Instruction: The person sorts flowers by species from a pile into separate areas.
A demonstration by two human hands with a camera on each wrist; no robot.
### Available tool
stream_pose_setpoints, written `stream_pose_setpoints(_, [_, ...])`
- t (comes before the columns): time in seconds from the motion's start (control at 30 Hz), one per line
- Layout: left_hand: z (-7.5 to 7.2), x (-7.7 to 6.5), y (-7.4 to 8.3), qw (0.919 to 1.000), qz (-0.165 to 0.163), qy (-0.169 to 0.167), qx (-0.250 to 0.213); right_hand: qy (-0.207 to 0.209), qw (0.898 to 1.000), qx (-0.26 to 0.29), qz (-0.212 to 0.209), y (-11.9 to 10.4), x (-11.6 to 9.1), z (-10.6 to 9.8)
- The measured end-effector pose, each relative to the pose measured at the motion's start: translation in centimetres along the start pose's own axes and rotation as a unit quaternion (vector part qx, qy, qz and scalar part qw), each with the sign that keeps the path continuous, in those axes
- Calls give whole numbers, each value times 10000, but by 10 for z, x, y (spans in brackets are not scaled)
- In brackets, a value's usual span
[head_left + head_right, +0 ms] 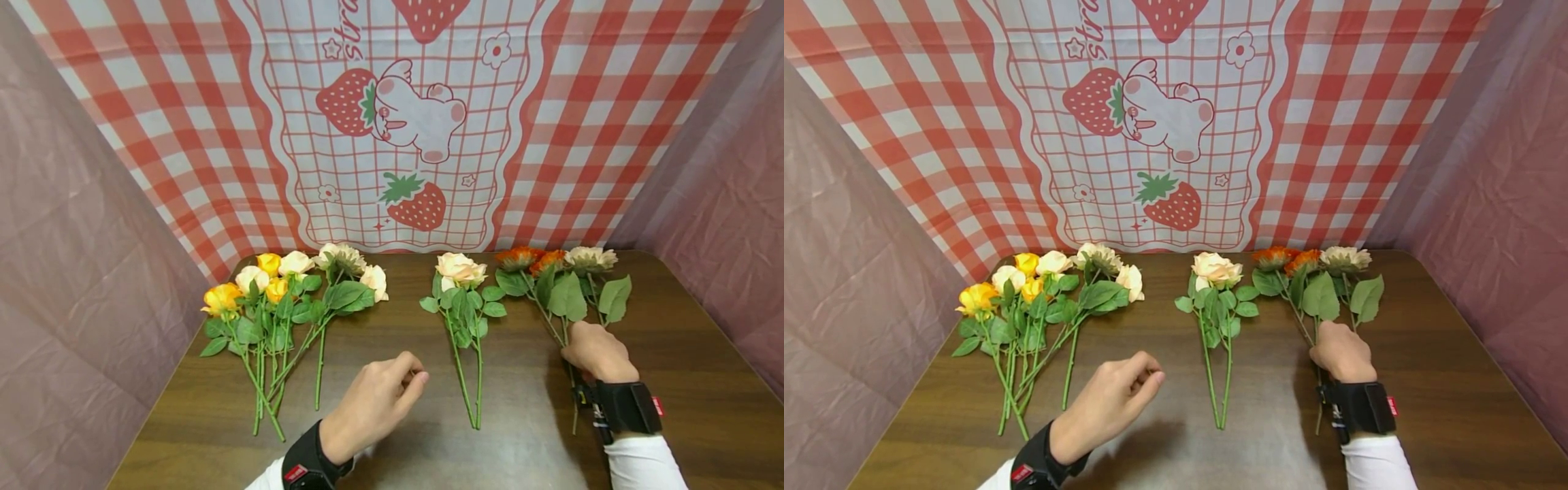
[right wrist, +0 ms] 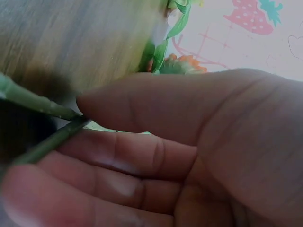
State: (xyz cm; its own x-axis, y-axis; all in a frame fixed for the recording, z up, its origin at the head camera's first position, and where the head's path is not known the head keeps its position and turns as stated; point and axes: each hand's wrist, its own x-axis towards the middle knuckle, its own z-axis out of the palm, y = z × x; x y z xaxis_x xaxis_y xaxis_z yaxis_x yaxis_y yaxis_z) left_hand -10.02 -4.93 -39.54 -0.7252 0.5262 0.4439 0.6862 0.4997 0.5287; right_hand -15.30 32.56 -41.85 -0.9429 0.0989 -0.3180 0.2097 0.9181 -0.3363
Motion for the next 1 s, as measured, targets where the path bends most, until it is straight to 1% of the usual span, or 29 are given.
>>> stream_pose_setpoints(0.23, [-2,0,-1,9999,68,99,80,180,9998,-29,-100,-2,-1,-2])
stream_pose_setpoints(0.3, [-4,0,-3,9998,65,118,123,315,9994,-12,-148,-5,-3,-4])
stream_pose_setpoints(0.37, [-8,1,-5,9998,-16,134,166,559,9981,16,-268,-8,-4,-5])
stream_pose_setpoints(0.43, [-14,2,-10,9993,-181,174,289,905,9948,37,-460,-14,-7,-6])
stream_pose_setpoints(0.53, [-28,6,-25,9951,-523,381,754,1430,9866,41,-789,-24,-12,-7])
stream_pose_setpoints(0.57, [-33,6,-33,9916,-672,475,1000,1583,9835,37,-876,-27,-13,-8])
stream_pose_setpoints(0.63, [-44,7,-51,9810,-1067,606,1500,1805,9784,23,-1005,-34,-17,-10])
stream_pose_setpoints(0.7, [-55,6,-72,9666,-1580,607,1923,1957,9746,13,-1088,-40,-22,-13])
stream_pose_setpoints(0.77, [-64,3,-93,9513,-2119,417,2198,2081,9711,-6,-1168,-46,-26,-15])
stream_pose_setpoints(0.83, [-71,-1,-110,9384,-2610,97,2261,2163,9682,-8,-1260,-50,-31,-16])
stream_pose_setpoints(0.87, [-73,-2,-116,9325,-2803,-77,2275,2191,9672,-20,-1281,-52,-33,-17])
stream_pose_setpoints(0.93, [-76,-5,-127,9238,-3066,-396,2260,2236,9658,-41,-1314,-56,-37,-19])
stream_pose_setpoints(1.0, [-76,-6,-133,9177,-3188,-611,2289,2252,9650,-37,-1342,-60,-40,-21])
